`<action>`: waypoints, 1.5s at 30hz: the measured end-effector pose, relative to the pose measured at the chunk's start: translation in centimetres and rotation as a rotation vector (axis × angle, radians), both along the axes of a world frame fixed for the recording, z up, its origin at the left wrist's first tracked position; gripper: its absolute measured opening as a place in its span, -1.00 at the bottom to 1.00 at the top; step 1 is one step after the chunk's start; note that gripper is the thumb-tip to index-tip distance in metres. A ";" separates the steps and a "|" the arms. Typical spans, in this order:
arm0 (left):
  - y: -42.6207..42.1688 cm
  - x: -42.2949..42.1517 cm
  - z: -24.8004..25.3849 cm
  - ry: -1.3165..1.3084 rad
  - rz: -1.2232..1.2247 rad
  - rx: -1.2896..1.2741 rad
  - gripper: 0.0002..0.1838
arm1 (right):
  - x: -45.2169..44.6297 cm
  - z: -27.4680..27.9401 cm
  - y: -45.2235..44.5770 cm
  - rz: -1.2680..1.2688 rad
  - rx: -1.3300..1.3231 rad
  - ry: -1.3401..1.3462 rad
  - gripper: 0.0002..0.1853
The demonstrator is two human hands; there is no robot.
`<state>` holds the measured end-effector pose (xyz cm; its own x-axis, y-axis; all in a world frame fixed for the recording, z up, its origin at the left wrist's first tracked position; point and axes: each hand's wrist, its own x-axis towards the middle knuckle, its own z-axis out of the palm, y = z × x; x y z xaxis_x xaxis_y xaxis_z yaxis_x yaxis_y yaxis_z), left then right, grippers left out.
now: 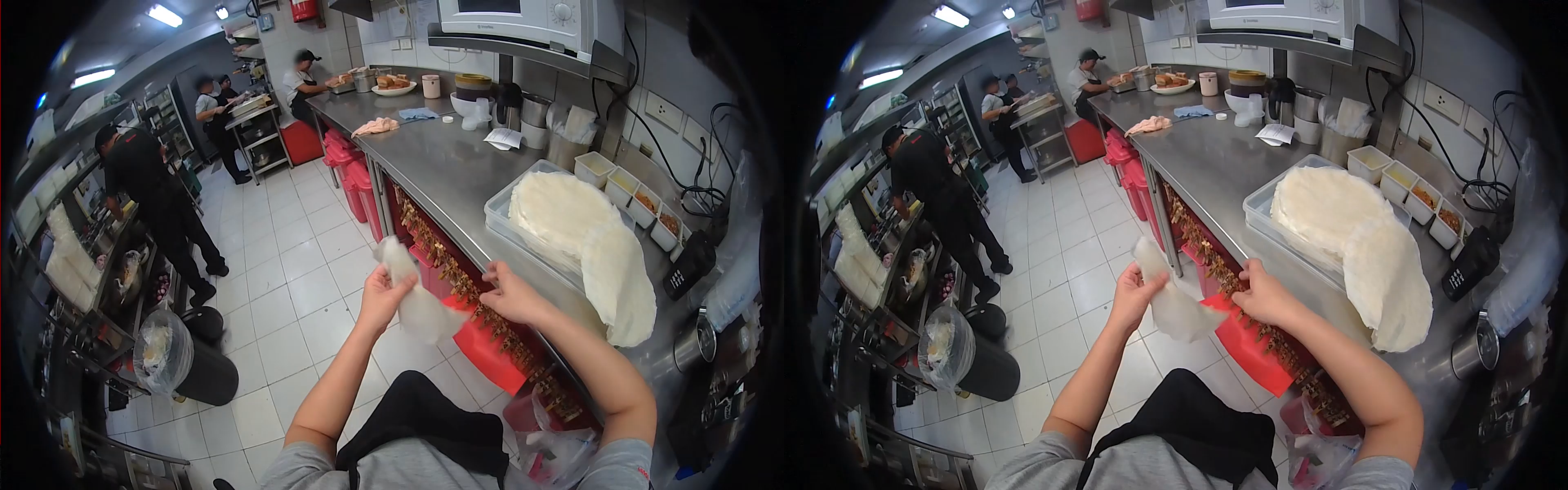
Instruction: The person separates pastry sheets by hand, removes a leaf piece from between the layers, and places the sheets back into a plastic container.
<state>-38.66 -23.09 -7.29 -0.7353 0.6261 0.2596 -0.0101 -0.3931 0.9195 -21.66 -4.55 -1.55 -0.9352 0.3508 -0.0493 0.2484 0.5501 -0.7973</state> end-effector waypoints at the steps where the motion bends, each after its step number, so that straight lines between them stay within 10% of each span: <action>1: -0.3 0.6 0.9 0.058 -0.054 -0.064 -0.70 | -0.1 0.5 -1.1 -0.059 0.028 0.053 -0.28; 4: -0.7 2.8 2.6 0.158 -0.239 -0.238 -0.71 | -0.6 0.2 -2.3 0.158 0.294 0.473 -0.20; 8: 0.5 4.5 1.3 0.423 -0.302 -0.320 -0.74 | 0.2 1.7 -3.2 0.214 0.232 0.411 -0.28; 20: -0.1 5.8 4.8 0.162 -0.376 -0.258 -0.75 | 0.0 1.0 -2.7 0.193 -0.194 0.418 -0.55; 38: -4.3 -0.8 1.0 0.254 0.298 -0.135 -0.68 | -0.6 1.0 2.7 -0.042 -0.349 0.329 -0.73; 45: -6.7 -1.3 -1.7 -0.246 -0.386 0.091 -0.34 | 0.0 2.6 0.2 0.254 -0.645 0.384 -0.69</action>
